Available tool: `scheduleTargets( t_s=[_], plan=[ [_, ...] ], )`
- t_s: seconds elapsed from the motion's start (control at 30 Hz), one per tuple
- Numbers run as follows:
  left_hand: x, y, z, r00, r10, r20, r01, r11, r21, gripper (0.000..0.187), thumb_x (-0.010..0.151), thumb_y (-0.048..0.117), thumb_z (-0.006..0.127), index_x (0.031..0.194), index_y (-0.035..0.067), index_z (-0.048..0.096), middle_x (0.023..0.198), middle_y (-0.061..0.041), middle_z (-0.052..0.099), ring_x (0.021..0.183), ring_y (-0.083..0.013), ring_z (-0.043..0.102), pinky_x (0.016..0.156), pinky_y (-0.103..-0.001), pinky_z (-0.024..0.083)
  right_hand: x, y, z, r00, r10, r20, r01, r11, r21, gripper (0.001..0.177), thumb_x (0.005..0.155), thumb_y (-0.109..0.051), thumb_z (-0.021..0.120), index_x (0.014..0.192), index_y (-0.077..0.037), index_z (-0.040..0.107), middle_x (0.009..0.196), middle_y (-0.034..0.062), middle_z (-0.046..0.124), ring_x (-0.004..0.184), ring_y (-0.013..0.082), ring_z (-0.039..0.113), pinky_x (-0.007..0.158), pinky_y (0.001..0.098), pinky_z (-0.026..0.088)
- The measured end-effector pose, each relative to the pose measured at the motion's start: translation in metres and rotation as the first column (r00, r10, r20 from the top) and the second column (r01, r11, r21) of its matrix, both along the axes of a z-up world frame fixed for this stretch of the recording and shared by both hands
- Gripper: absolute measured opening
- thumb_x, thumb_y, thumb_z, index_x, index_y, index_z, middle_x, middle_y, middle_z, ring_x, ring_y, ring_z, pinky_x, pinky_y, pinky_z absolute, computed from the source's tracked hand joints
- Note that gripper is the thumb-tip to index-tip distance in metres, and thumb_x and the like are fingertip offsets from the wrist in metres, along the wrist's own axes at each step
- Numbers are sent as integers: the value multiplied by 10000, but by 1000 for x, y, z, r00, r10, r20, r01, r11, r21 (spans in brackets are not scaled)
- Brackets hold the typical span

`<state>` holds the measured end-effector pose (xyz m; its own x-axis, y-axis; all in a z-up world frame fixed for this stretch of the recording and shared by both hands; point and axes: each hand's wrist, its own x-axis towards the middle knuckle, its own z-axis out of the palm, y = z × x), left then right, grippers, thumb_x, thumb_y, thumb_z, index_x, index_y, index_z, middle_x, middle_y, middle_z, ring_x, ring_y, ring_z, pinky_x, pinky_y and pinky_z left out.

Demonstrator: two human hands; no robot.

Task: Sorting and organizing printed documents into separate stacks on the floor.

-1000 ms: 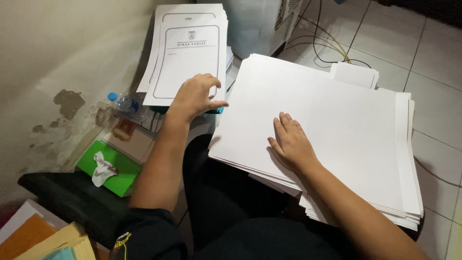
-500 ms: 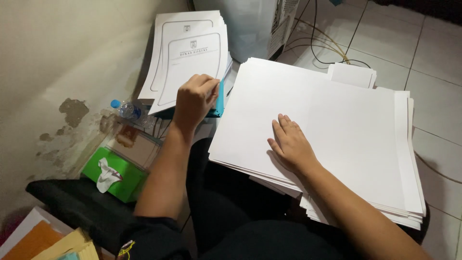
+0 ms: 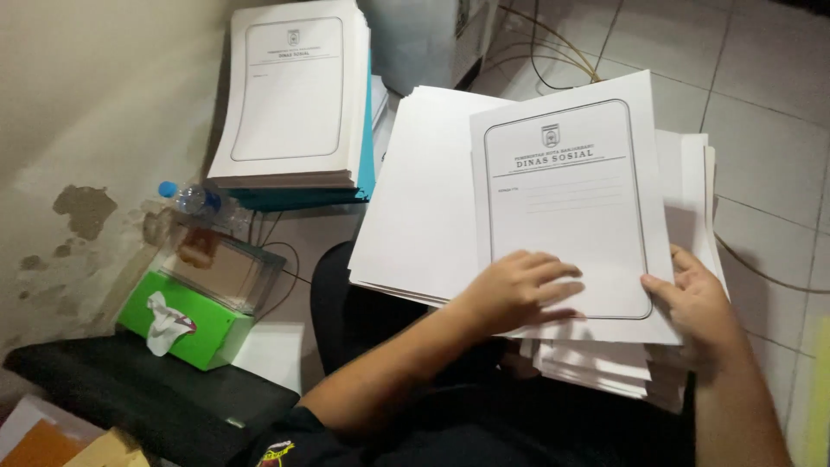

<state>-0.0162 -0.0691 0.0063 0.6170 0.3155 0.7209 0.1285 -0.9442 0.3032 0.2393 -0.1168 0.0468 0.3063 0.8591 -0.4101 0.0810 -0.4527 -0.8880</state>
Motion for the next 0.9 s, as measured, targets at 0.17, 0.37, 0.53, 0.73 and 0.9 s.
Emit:
scheduleTargets(
  t_s=[0.17, 0.37, 0.53, 0.73, 0.9],
  plan=[
    [-13, 82, -26, 965, 248, -80, -254, 965, -70, 213, 945, 204, 729, 1078, 43, 687, 1169, -154, 699, 1046, -334, 675, 807, -459, 562, 12, -12, 58, 919, -15, 395, 129, 956, -263, 518, 1064, 8, 492, 1565, -66, 379, 1366, 236, 599, 1167, 386, 606, 992, 532, 473],
    [-21, 99, -44, 860, 261, -438, -377, 904, -201, 456, 1019, 390, 502, 1390, 125, 518, 1538, -91, 493, 1459, -377, 384, 1176, -531, 283, 20, -7, 42, 950, 20, 311, 42, 981, -190, 577, 1016, 28, 458, 1574, -116, 419, 1383, 184, 603, 1167, 319, 602, 1002, 434, 456],
    [-23, 96, -27, 827, 188, -530, -350, 910, -223, 567, 1008, 500, 455, 1420, 111, 486, 1583, -67, 457, 1495, -402, 315, 1190, -563, 236, -4, -5, 63, 933, 58, 356, 59, 949, -309, 686, 993, -98, 475, 1624, -152, 213, 1696, 23, 226, 1568, 217, 208, 1244, 381, 188],
    [-25, 87, -1, 794, 101, -600, -358, 875, -327, 695, 943, 569, 506, 1484, 140, 427, 1647, -55, 367, 1554, -385, 198, 1243, -568, 118, -12, -13, 65, 936, 45, 350, 45, 968, -245, 660, 974, -40, 441, 1607, -166, 300, 1648, 11, 352, 1557, 261, 245, 1233, 403, 213],
    [-24, 90, -19, 836, 149, -528, -351, 885, -305, 682, 987, 567, 473, 1516, 140, 431, 1602, -14, 453, 1539, -345, 264, 1249, -565, 150, -19, -13, 68, 947, -1, 322, 66, 979, -192, 667, 984, 15, 425, 1612, -148, 273, 1620, 41, 391, 1471, 181, 385, 1206, 347, 281]
  ],
)
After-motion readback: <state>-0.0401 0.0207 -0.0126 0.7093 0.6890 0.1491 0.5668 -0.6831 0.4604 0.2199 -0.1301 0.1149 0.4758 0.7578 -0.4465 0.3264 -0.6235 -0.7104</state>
